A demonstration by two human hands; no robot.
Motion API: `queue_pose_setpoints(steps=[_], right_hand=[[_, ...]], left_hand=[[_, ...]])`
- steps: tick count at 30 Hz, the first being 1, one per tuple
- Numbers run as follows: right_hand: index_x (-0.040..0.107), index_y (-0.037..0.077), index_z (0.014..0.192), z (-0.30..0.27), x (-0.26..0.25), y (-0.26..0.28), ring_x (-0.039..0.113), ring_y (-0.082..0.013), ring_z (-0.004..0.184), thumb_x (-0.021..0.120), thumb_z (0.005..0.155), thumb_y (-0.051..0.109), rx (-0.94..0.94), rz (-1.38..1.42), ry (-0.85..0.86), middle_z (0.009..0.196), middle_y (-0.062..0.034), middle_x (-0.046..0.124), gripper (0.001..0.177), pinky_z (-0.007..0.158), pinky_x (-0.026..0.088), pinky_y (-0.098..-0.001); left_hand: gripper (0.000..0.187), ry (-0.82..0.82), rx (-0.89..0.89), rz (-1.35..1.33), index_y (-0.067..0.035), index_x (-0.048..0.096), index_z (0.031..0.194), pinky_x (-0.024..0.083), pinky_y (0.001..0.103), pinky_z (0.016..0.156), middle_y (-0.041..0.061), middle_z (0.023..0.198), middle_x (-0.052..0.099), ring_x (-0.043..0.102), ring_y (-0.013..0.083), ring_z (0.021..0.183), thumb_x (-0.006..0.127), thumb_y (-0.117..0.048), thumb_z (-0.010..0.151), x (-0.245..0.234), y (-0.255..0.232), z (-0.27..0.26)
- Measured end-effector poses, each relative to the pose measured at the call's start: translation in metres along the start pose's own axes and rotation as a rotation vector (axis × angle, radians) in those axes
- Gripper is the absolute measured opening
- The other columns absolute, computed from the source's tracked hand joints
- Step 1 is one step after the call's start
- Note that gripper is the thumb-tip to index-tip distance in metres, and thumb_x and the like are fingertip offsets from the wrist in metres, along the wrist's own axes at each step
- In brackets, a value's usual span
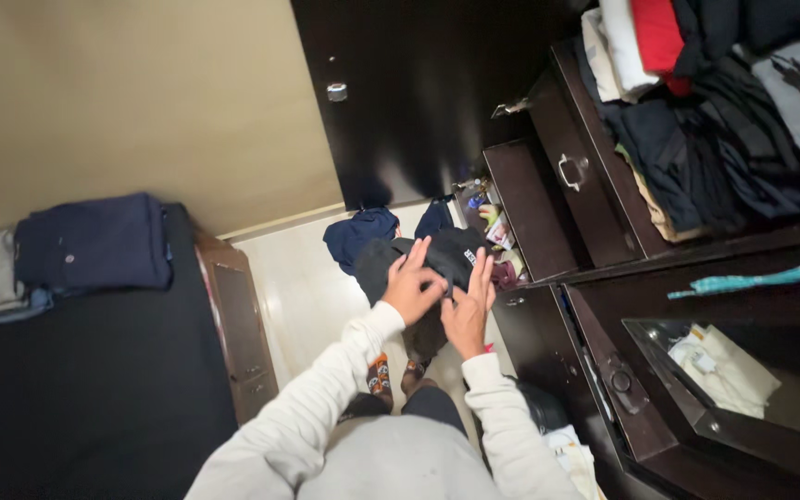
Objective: The person folds a black jacket on a bed by smoothing it out, folding the sleeves inward, and kemudian folding the main body into a square.
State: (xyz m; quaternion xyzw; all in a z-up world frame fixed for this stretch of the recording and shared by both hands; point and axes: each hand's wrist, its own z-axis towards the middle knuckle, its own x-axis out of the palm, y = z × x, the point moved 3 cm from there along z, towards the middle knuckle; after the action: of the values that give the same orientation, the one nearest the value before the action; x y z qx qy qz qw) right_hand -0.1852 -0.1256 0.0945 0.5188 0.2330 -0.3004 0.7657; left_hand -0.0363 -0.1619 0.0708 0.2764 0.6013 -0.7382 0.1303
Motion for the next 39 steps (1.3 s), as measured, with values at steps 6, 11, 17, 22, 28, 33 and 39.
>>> queue_pose_setpoints(steps=[6, 11, 17, 22, 28, 33, 39], right_hand=[[0.072, -0.010, 0.122, 0.012, -0.061, 0.049, 0.005, -0.0463, 0.166, 0.067, 0.088, 0.004, -0.208, -0.018, 0.124, 0.178, -0.0226, 0.009, 0.037, 0.127, 0.015, -0.0604], [0.077, -0.001, 0.089, 0.021, -0.106, 0.076, 0.004, -0.0475, 0.160, 0.068, 0.081, 0.001, -0.408, -0.014, 0.190, 0.171, -0.0267, 0.005, 0.013, 0.125, 0.015, -0.0599], [0.079, 0.002, 0.096, 0.024, -0.141, 0.085, 0.007, -0.0458, 0.162, 0.073, 0.087, 0.006, -0.444, 0.134, 0.228, 0.173, -0.0251, -0.004, 0.011, 0.126, 0.018, -0.0539], [0.081, 0.010, 0.100, 0.020, -0.154, 0.084, 0.032, -0.0353, 0.155, 0.073, 0.090, 0.010, -0.414, 0.251, 0.432, 0.175, -0.0242, -0.011, 0.013, 0.124, 0.029, -0.0498], [0.077, 0.009, 0.097, 0.021, -0.190, 0.079, 0.004, -0.0416, 0.166, 0.070, 0.091, 0.008, -0.576, 0.467, 0.514, 0.175, -0.0231, -0.014, 0.009, 0.128, 0.030, -0.0525], [0.080, 0.004, 0.102, 0.030, -0.196, 0.026, -0.002, -0.0367, 0.165, 0.074, 0.086, 0.012, -0.435, 0.314, 0.539, 0.177, -0.0162, 0.001, 0.018, 0.128, 0.014, -0.0503], [0.074, 0.002, 0.112, 0.018, -0.129, 0.012, -0.002, -0.0324, 0.166, 0.063, 0.099, 0.021, -0.192, 0.648, 0.691, 0.177, -0.0143, 0.019, 0.026, 0.128, 0.007, -0.0476]], left_hand=[[0.051, -0.081, 0.024, 0.271, -0.025, 0.066, 0.134, 0.028, 0.052, 0.123, 0.007, 0.147, 0.062, 0.050, 0.0281, 0.144, 0.069, -0.007, 0.086, -0.057, 0.035, -0.013], [0.061, 0.159, 0.117, 0.309, -0.025, 0.063, 0.135, 0.019, 0.059, 0.118, 0.006, 0.142, 0.062, 0.045, 0.0290, 0.141, 0.077, -0.011, 0.077, -0.048, 0.030, -0.026], [0.037, 0.183, 0.010, 0.321, -0.030, 0.069, 0.125, 0.016, 0.059, 0.121, 0.006, 0.142, 0.062, 0.045, 0.0234, 0.148, 0.083, -0.026, 0.090, -0.013, 0.039, -0.052], [0.052, 0.127, 0.002, 0.180, -0.025, 0.065, 0.132, 0.018, 0.059, 0.118, 0.002, 0.142, 0.063, 0.047, 0.0231, 0.144, 0.072, -0.009, 0.083, -0.019, 0.003, -0.071], [0.032, 0.364, -0.029, 0.168, -0.022, 0.068, 0.123, 0.023, 0.052, 0.127, 0.004, 0.102, 0.072, 0.068, 0.0245, 0.108, 0.067, -0.013, 0.093, 0.019, -0.013, -0.085], [0.021, -0.168, -0.049, 0.002, -0.013, 0.069, 0.109, 0.029, 0.046, 0.119, 0.007, 0.098, 0.068, 0.061, 0.0302, 0.108, 0.057, -0.024, 0.095, -0.038, -0.046, -0.128], [0.031, -0.240, -0.344, 0.091, -0.007, 0.069, 0.101, 0.049, 0.044, 0.101, 0.014, 0.097, 0.067, 0.064, 0.0330, 0.106, 0.064, -0.036, 0.094, -0.079, -0.115, -0.190]])
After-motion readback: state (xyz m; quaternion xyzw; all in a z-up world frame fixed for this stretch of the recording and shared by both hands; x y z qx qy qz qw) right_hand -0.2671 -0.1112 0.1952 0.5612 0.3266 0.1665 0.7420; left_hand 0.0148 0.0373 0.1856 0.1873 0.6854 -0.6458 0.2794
